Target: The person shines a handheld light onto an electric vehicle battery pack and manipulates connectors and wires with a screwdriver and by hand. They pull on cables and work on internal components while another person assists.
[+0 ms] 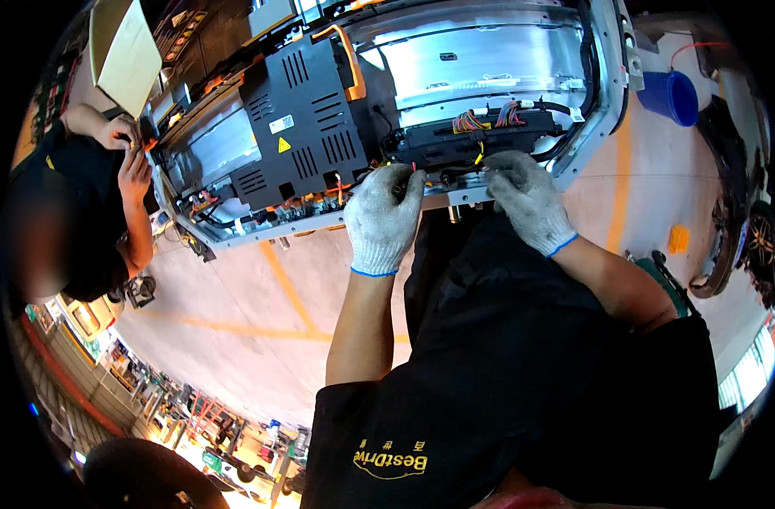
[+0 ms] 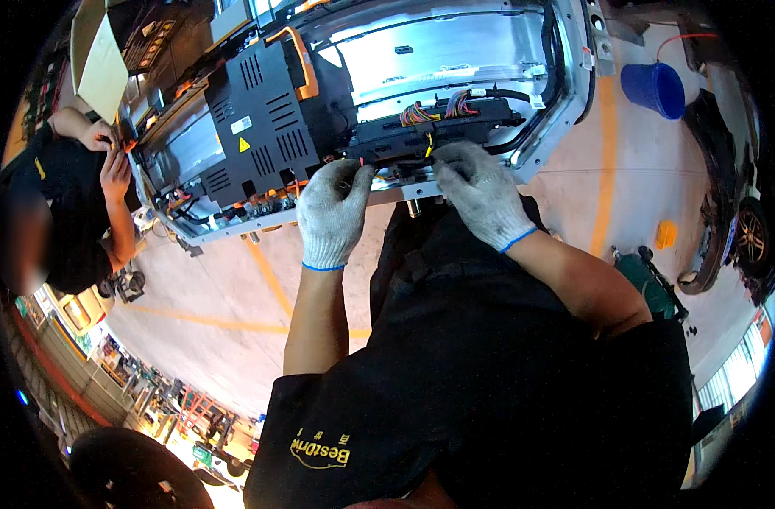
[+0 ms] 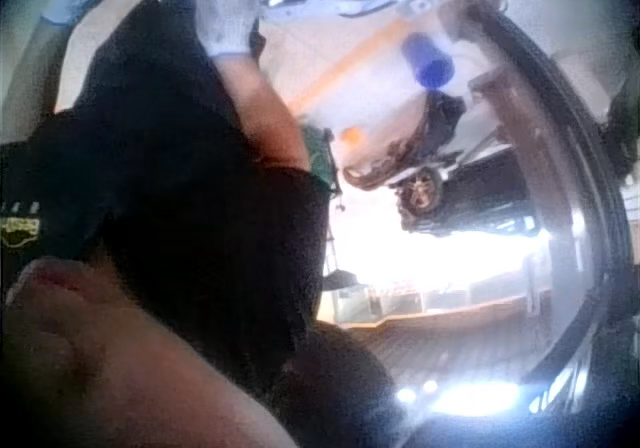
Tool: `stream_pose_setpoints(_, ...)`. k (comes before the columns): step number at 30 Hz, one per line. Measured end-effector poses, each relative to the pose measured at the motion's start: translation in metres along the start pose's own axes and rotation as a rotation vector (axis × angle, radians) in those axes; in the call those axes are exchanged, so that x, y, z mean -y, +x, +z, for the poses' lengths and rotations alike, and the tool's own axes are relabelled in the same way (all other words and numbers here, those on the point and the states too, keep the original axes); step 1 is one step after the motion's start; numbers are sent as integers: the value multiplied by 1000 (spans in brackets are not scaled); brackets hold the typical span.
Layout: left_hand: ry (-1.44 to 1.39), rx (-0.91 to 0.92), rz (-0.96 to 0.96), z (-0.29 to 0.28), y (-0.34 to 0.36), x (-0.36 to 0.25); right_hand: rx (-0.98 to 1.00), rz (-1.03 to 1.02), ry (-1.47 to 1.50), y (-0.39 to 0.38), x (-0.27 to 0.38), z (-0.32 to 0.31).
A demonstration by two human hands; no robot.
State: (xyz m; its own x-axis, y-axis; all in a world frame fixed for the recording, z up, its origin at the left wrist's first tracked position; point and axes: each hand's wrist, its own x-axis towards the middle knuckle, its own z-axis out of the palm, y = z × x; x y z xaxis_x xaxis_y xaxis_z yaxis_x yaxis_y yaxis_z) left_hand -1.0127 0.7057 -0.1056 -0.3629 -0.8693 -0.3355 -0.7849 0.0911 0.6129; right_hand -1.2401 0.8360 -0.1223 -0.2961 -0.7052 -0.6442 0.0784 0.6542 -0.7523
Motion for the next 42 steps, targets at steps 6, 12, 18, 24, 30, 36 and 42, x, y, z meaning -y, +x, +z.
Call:
stream_pose_setpoints(6, -509, 83, -106, -22, -5, 42, -288, -77, -222, 6, 16, 28)
stream_pose_setpoints(12, -702, 232, -156, -37, -13, 97, -397, -358, -470, 3, 25, 51)
stream_pose_setpoints(18, -592, 245, 50, -29, -9, 110, -396, -224, -370, 11, 49, 75)
stream_pose_setpoints(24, -587, 219, 72, -24, -9, 120, -384, -120, -195, 13, 50, 83)
stream_pose_setpoints(30, -595, 196, 164, -24, -5, 125, -382, 37, 225, -6, 41, 71)
stream_pose_setpoints(36, -639, 179, 167, -19, -6, 128, -418, 78, 264, -18, 12, 67)
stream_pose_setpoints(42, -584, 181, 208, -20, -4, 128, -461, -41, 202, -16, 5, 77)
